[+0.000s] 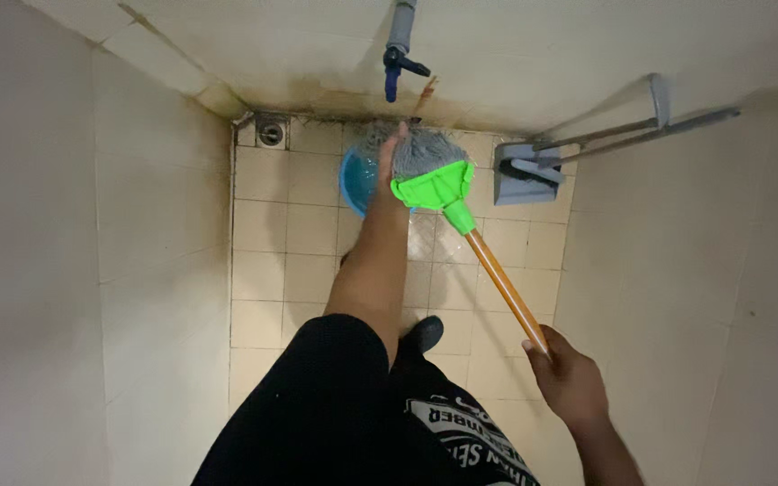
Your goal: The person mops a tiled floor in a small room. They dip a mop into a blue bucket, wring it out, and then mop the floor in a systematic manner.
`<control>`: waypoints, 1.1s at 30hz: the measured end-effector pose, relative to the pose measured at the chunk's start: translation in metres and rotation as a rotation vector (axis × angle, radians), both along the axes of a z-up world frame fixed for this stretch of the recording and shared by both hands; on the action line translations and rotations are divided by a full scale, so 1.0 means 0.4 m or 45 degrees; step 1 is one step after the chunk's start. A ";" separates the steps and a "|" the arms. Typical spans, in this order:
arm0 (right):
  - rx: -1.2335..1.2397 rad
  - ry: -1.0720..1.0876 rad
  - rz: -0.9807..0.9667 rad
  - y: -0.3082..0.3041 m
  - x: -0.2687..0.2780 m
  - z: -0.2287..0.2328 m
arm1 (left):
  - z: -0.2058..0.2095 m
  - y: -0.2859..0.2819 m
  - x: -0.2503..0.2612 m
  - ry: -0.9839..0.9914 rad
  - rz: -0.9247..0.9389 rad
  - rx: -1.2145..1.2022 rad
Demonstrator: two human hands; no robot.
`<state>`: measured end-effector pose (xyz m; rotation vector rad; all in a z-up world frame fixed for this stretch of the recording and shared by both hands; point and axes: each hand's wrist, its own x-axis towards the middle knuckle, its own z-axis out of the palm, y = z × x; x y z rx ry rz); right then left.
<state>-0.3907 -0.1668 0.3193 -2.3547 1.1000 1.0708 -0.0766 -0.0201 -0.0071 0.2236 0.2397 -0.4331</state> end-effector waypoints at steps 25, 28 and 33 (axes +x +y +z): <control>0.873 -0.632 -0.554 0.091 0.423 -0.229 | 0.068 -0.083 -0.116 0.038 -0.262 0.068; 0.917 -0.763 -0.472 0.091 0.408 -0.235 | 0.062 -0.076 -0.107 0.029 -0.252 0.070; 0.709 -0.683 -0.462 0.098 0.393 -0.203 | 0.036 -0.060 -0.066 0.026 -0.248 0.125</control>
